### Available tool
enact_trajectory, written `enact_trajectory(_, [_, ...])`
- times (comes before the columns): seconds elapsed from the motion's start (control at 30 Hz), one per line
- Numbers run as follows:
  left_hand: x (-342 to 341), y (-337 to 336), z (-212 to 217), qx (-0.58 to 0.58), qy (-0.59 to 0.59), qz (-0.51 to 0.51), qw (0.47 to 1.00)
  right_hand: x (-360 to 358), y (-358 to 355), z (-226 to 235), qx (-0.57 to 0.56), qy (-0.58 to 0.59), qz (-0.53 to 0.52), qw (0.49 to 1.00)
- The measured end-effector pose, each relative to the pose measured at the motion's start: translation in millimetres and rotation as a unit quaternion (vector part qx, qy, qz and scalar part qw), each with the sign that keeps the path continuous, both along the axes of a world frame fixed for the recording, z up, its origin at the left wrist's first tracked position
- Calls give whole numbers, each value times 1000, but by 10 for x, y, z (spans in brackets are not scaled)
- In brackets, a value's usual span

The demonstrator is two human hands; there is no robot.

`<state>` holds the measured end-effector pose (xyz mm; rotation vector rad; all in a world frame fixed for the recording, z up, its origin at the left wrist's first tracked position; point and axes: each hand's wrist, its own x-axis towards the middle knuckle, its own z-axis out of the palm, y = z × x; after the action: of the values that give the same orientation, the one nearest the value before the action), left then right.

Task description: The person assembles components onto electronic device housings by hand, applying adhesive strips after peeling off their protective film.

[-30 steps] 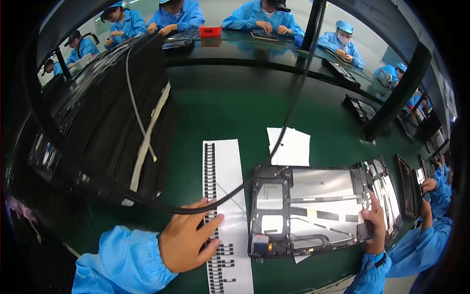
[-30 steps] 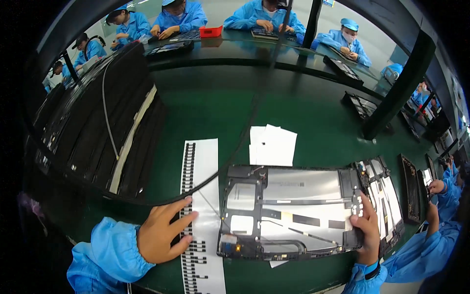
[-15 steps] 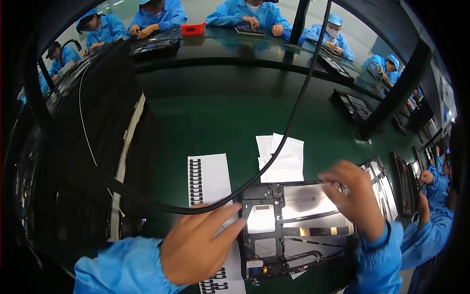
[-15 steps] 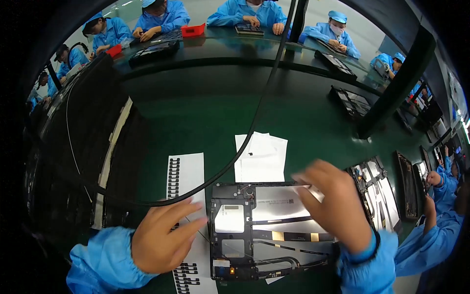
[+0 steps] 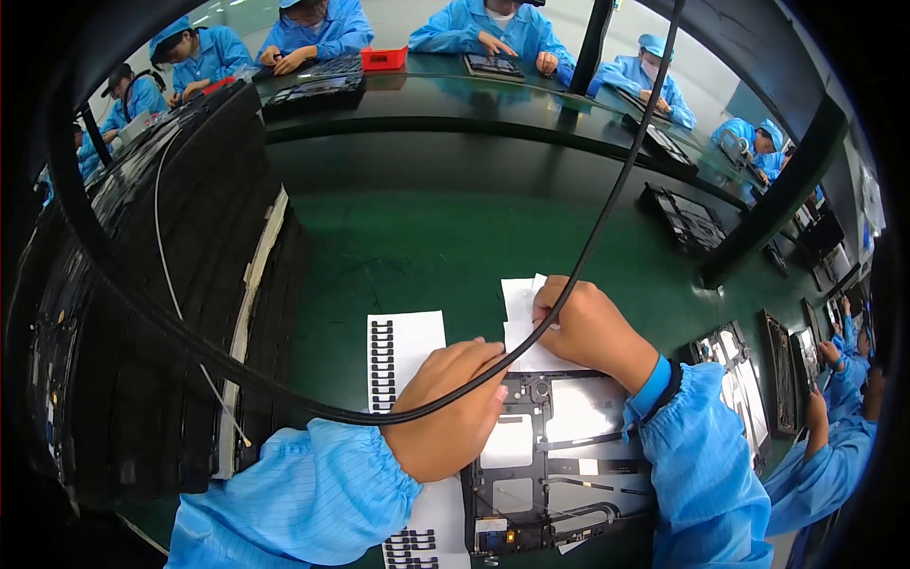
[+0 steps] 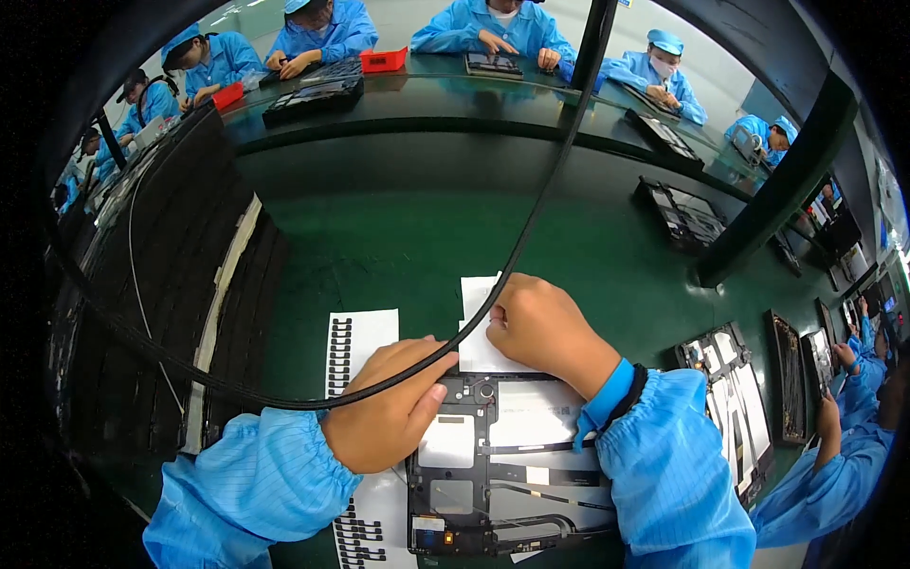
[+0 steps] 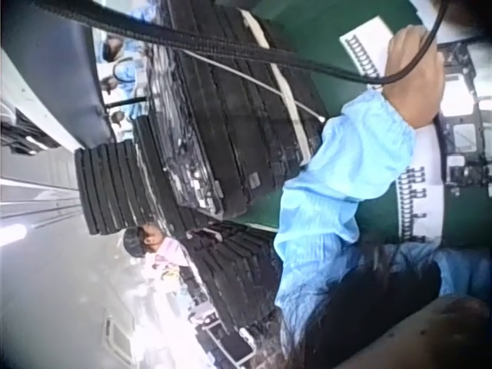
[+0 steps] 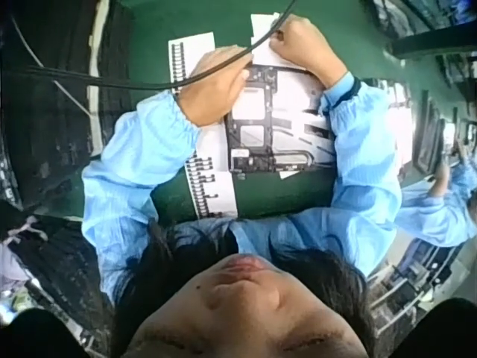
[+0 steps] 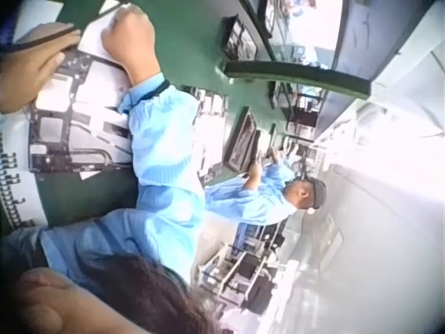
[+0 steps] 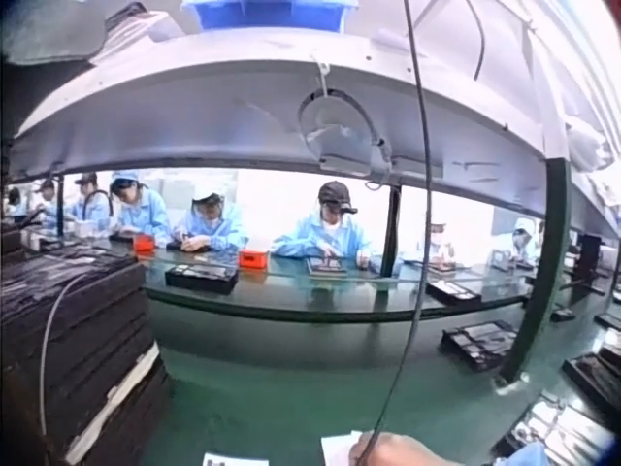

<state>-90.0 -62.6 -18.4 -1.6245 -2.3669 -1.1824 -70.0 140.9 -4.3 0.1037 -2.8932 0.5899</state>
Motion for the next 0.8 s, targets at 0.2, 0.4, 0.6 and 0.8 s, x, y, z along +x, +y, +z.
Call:
enact_trajectory(0.2, [176,-441,203,46,41,9,998,236,117,238,-10,21,0,1000])
enact_trajectory(0.4, [297,-1100,55,-26,-48,-93,994,822,-518,387,-91,56,70,992])
enact_trajectory(0.6, [364,-1092,100,-119,4,-157,980,1318,-1514,246,33,66,34,997])
enact_trajectory(0.8, [357,-1105,61,-119,14,-156,981,1267,-1655,-2,63,107,20,992])
